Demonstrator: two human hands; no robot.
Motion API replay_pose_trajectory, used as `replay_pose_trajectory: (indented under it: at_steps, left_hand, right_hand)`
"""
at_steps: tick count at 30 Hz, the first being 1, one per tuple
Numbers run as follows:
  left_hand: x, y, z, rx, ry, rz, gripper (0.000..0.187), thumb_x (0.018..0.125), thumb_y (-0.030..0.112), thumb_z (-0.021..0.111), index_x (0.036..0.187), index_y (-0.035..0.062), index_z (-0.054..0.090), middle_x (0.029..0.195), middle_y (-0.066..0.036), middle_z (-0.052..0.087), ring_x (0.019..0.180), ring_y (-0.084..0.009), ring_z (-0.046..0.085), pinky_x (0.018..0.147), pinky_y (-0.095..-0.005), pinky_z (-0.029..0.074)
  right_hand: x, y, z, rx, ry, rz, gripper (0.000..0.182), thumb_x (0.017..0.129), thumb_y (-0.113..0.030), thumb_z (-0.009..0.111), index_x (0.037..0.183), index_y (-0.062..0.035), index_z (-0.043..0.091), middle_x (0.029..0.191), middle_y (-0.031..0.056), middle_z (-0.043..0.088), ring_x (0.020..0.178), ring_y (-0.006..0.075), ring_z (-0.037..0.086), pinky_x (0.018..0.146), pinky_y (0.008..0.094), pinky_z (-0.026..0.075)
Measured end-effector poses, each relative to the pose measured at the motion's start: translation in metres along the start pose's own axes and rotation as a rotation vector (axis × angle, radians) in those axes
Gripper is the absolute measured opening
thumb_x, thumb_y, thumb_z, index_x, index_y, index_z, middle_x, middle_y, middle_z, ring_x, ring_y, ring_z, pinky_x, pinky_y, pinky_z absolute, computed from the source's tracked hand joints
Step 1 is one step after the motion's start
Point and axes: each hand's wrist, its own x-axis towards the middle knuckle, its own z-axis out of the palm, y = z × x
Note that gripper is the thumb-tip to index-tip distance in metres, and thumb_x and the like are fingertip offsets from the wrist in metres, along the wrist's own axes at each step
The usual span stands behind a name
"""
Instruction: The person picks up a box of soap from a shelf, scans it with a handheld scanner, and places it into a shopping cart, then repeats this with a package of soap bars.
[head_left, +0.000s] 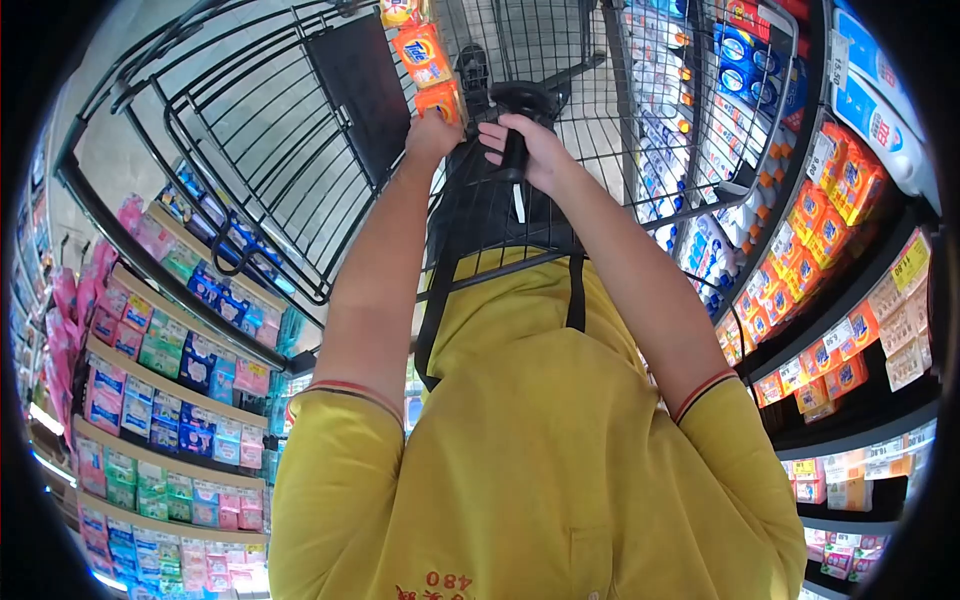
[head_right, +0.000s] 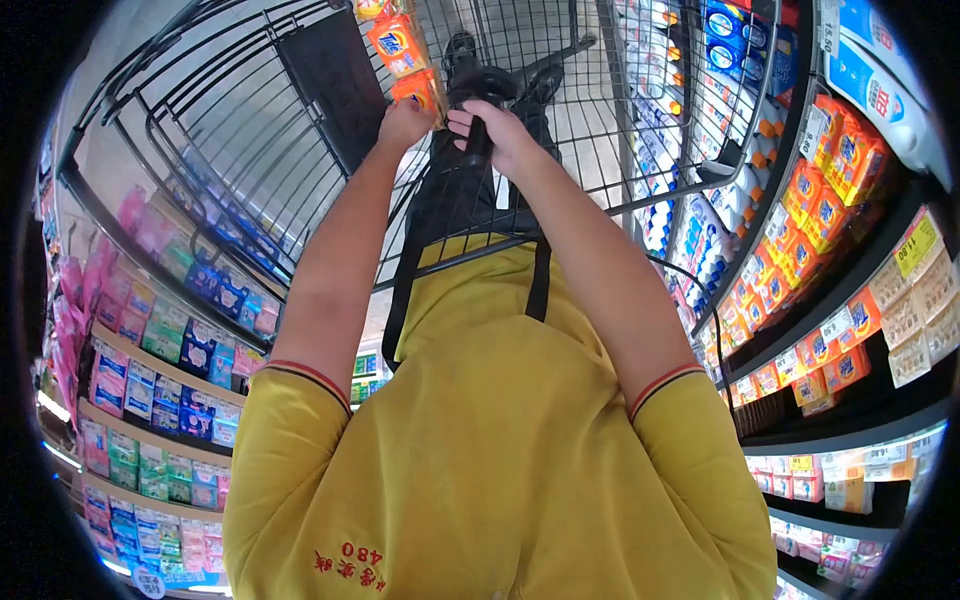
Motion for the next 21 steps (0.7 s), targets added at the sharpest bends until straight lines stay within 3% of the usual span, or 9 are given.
replay_pose_trajectory:
  at_steps: [2, 3, 6, 9, 12, 16, 17, 21]
  left_hand:
    - [-0.005, -0.001, -0.013, -0.048, -0.020, 0.021, 0.046, 0.078, 0.037, 0.057, 0.108, 0.0023, 0.060, 0.108, -0.023, 0.060, 0.105, -0.0351, 0.057, 0.087, -0.0410, 0.047]
    - [-0.013, -0.003, -0.019, -0.092, -0.054, 0.035, 0.048, 0.079, 0.037, 0.055, 0.111, 0.0023, 0.058, 0.114, -0.023, 0.058, 0.106, -0.0343, 0.056, 0.089, -0.0418, 0.046]
    - [-0.046, -0.007, -0.044, -0.149, -0.146, 0.084, 0.046, 0.080, 0.034, 0.053, 0.115, 0.0043, 0.057, 0.110, -0.020, 0.060, 0.104, -0.0335, 0.058, 0.089, -0.0409, 0.046]
    - [-0.083, -0.037, -0.037, -0.139, -0.110, 0.197, 0.043, 0.081, 0.029, 0.052, 0.116, 0.0057, 0.057, 0.105, -0.018, 0.063, 0.101, -0.0338, 0.059, 0.088, -0.0406, 0.046]
    - [-0.138, -0.043, -0.053, -0.199, -0.153, 0.234, 0.039, 0.081, 0.026, 0.052, 0.114, 0.0061, 0.059, 0.105, -0.017, 0.063, 0.099, -0.0328, 0.060, 0.087, -0.0397, 0.047]
    - [-0.190, -0.041, -0.062, -0.153, -0.035, 0.334, 0.031, 0.083, 0.025, 0.050, 0.102, 0.0052, 0.064, 0.099, -0.017, 0.064, 0.093, -0.0330, 0.061, 0.083, -0.0414, 0.048]
    - [-0.195, -0.038, -0.066, -0.138, 0.000, 0.366, 0.029, 0.084, 0.026, 0.049, 0.096, 0.0047, 0.066, 0.096, -0.017, 0.064, 0.090, -0.0333, 0.061, 0.080, -0.0423, 0.048]
    - [-0.203, -0.028, -0.086, 0.010, -0.022, 0.291, 0.032, 0.086, 0.030, 0.047, 0.082, 0.0040, 0.066, 0.085, -0.018, 0.065, 0.084, -0.0352, 0.062, 0.075, -0.0453, 0.048]
  right_hand:
    - [-0.015, -0.013, -0.008, 0.170, -0.086, 0.008, 0.022, 0.086, -0.020, 0.057, 0.100, -0.0050, 0.049, 0.113, 0.0214, 0.058, 0.092, 0.0278, 0.062, 0.072, 0.0378, 0.054]
    - [-0.021, -0.019, -0.019, 0.193, -0.116, -0.025, 0.019, 0.087, -0.019, 0.055, 0.096, -0.0043, 0.048, 0.107, 0.0235, 0.060, 0.082, 0.0270, 0.063, 0.072, 0.0388, 0.056]
    - [-0.072, -0.046, -0.041, 0.110, -0.073, -0.091, 0.031, 0.086, -0.023, 0.058, 0.109, -0.0022, 0.050, 0.082, 0.0126, 0.061, 0.064, 0.0175, 0.055, 0.060, 0.0324, 0.051]
    - [-0.152, -0.066, -0.057, -0.197, -0.122, -0.194, 0.038, 0.090, -0.031, 0.051, 0.118, -0.0057, 0.048, 0.068, 0.0046, 0.049, 0.062, 0.0142, 0.049, 0.063, 0.0296, 0.043]
    - [-0.198, -0.065, -0.107, -0.239, -0.055, -0.197, 0.033, 0.091, -0.025, 0.051, 0.120, -0.0092, 0.049, 0.069, 0.0034, 0.049, 0.064, 0.0127, 0.050, 0.065, 0.0302, 0.044]
    - [-0.220, -0.055, -0.151, -0.314, 0.293, -0.227, 0.033, 0.088, -0.019, 0.059, 0.118, -0.0084, 0.050, 0.093, 0.0035, 0.055, 0.081, 0.0154, 0.056, 0.075, 0.0345, 0.051]
    - [-0.218, -0.053, -0.159, -0.274, 0.247, -0.249, 0.034, 0.087, -0.019, 0.060, 0.118, -0.0086, 0.051, 0.102, 0.0034, 0.055, 0.092, 0.0161, 0.056, 0.076, 0.0339, 0.053]
    - [-0.201, -0.057, -0.147, -0.266, 0.284, -0.358, 0.036, 0.083, -0.023, 0.066, 0.111, -0.0054, 0.051, 0.093, 0.0068, 0.058, 0.079, 0.0191, 0.063, 0.070, 0.0356, 0.055]
